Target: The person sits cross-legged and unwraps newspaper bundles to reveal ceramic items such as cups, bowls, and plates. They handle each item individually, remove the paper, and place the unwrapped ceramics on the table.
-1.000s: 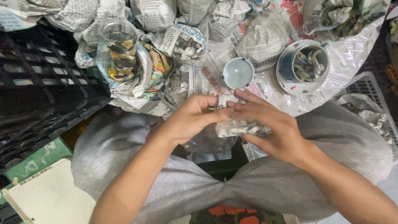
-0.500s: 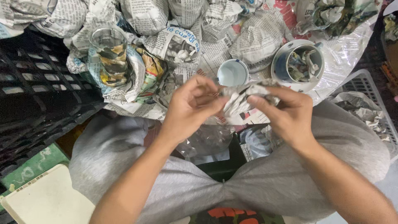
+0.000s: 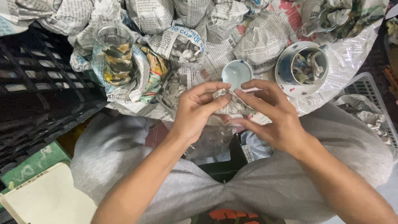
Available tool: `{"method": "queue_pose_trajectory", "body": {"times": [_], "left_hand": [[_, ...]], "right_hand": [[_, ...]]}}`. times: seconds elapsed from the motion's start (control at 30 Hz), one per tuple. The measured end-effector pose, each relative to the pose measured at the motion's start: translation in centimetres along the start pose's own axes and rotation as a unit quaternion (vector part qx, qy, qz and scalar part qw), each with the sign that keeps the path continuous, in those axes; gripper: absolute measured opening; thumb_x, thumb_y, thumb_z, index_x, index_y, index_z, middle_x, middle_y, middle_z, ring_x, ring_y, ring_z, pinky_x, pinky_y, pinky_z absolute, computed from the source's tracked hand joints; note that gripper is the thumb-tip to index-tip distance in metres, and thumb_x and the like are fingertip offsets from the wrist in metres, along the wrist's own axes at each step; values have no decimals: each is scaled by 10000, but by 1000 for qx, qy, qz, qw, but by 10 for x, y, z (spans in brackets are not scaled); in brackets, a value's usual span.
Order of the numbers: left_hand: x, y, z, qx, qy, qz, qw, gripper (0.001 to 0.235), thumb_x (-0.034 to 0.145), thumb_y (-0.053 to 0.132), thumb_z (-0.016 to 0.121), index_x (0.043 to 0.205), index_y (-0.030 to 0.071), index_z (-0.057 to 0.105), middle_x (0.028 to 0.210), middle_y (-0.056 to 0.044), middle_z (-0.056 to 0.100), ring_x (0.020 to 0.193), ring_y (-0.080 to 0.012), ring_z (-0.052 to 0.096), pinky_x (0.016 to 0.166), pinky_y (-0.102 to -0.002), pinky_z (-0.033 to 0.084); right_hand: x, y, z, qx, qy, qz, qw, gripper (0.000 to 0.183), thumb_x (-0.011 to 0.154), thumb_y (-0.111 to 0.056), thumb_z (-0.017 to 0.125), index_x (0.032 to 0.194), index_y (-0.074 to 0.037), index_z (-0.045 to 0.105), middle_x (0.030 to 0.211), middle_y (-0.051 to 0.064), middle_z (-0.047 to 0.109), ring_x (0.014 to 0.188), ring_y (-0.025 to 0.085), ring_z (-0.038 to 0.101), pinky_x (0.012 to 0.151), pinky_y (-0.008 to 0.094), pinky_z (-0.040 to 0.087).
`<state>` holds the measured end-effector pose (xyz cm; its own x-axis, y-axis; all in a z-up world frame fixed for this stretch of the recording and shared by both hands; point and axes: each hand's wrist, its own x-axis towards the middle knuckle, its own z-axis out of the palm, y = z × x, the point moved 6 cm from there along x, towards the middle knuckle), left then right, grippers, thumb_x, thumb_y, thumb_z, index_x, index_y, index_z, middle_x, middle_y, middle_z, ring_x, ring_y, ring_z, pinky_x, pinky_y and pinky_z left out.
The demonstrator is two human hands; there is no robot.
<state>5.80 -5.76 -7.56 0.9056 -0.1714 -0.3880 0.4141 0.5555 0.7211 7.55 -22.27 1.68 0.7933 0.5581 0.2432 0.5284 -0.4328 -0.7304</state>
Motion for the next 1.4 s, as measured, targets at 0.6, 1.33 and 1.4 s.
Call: {"method": "queue_pose_trajectory", "body": {"times": [0.6,1.33,1.4], "left_hand": [[-10,0,6,304,14,93,948,885,949,153,721,1610,-17,159,1545,-300,447,1246,-243,631,862,-344,666],[-7,-11,-1,267,-36,68,961,949,931,115,702,1625,0,65,1628,-258,374,1338,-266,587,955,-347,623],[-8,-8,-1,289,-28,81,954,921,942,100,696,1634,2,94,1622,-245,413,1344,-264,594,980,-348,610]], "right_hand": [[41,45,28,-309,-16,-29,951,223,774,-132,808,994,-98,793,986,30,705,1007,263,610,917,408,495],[25,33,27,-166,-9,-7,986,560,842,-278,840,1294,-53,598,1463,283,446,1355,457,439,1078,534,449],[22,42,33,-128,-18,31,991,555,850,-263,844,1314,-86,597,1526,317,389,1354,472,452,1055,526,471]]}}
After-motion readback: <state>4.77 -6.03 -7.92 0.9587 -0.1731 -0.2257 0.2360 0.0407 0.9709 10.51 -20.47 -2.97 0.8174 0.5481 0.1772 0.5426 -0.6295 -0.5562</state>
